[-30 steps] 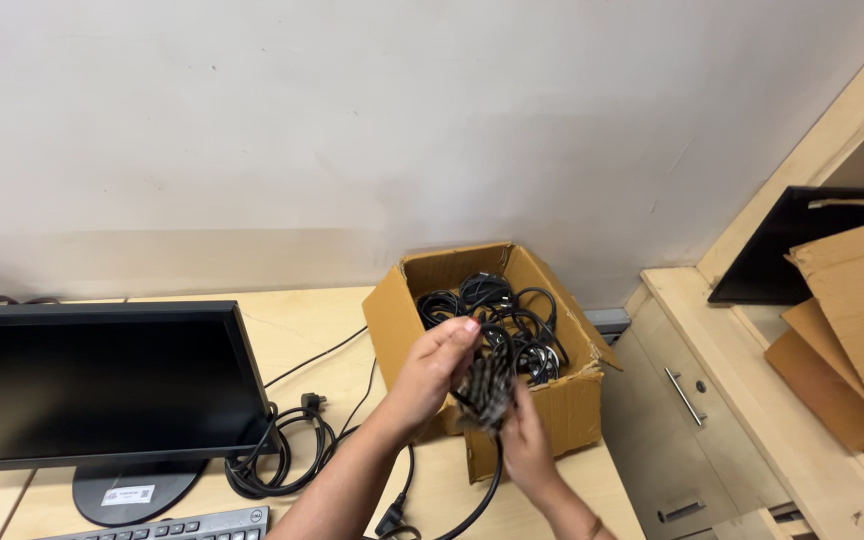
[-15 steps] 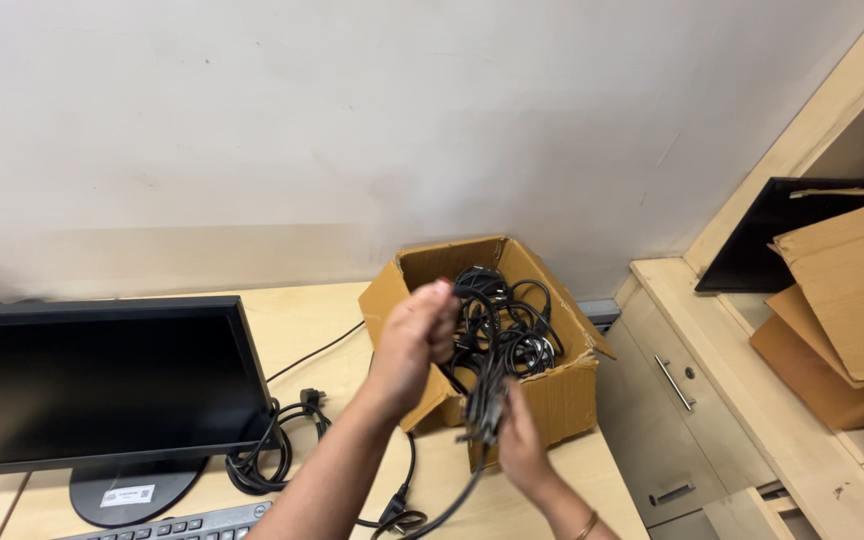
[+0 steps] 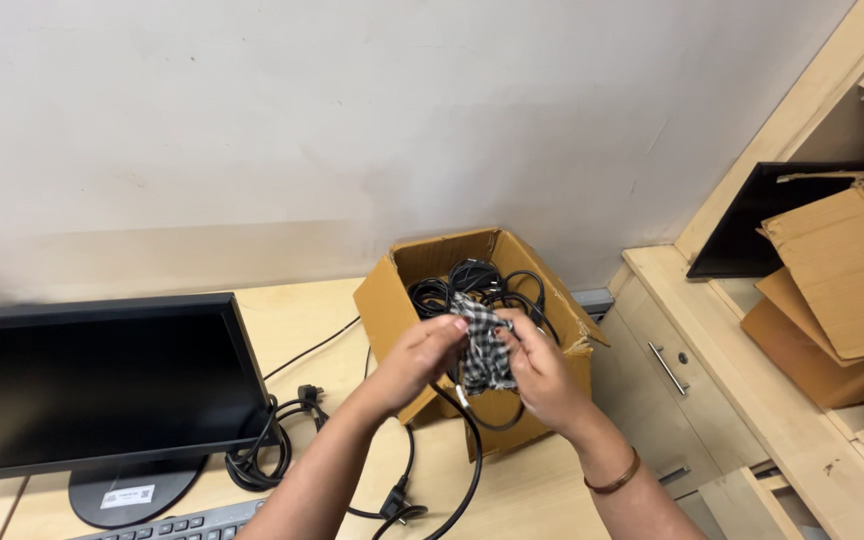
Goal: The person wipes multiple black cables with a small checkered cloth while holding them over a cardboard box at a desk.
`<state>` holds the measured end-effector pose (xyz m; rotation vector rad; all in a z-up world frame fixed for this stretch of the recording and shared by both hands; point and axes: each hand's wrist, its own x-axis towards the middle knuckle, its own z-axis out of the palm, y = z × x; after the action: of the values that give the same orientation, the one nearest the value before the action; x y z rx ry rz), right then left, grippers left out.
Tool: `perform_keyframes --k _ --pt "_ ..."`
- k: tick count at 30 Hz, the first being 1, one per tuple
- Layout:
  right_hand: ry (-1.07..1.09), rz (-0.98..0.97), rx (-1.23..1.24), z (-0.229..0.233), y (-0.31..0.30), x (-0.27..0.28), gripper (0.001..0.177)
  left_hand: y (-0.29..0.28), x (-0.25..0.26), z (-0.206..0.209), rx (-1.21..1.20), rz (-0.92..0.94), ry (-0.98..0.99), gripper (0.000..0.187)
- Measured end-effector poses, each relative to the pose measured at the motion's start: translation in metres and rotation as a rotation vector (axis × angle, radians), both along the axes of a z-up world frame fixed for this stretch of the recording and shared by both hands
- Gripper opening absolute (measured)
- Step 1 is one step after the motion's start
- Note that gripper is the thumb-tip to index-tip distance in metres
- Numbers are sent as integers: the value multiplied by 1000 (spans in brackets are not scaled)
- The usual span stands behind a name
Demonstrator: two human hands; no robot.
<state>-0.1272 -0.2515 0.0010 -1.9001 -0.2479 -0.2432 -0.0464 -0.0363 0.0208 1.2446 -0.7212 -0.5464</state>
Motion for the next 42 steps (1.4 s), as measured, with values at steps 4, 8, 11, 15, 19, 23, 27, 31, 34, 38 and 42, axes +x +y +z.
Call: perform_keyframes --k 4,8,11,15,19,23,27,31,34,38,42 --pt "113 175 303 -45 -19 7 43 12 15 4 -114 249 41 34" --pt "222 114 261 -105 -56 1 46 51 45 3 -390 376 271 34" --pt "261 46 321 -109 -76 0 46 59 53 -6 -213 476 215 35" --pt "-19 12 142 -54 -70 -8 38 46 36 5 351 953 -653 27" --pt "85 -82 -250 22 -19 -16 27 6 -8 36 505 721 -1113 28" --pt "-119 -43 -268 46 -4 -19 25 -15 -22 53 782 148 -507 59" --pt "120 62 3 -12 -48 -8 29 -5 -11 44 571 232 -381 62" --pt "167 63 278 -100 -108 3 49 9 12 38 582 307 -282 69" --pt "308 12 399 -126 -127 4 49 13 11 40 531 344 -351 56" --pt "407 133 326 -86 -111 -8 49 15 6 47 619 212 -384 43" --pt "327 268 159 -17 -56 -8 48 -12 -4 33 515 122 -512 35"
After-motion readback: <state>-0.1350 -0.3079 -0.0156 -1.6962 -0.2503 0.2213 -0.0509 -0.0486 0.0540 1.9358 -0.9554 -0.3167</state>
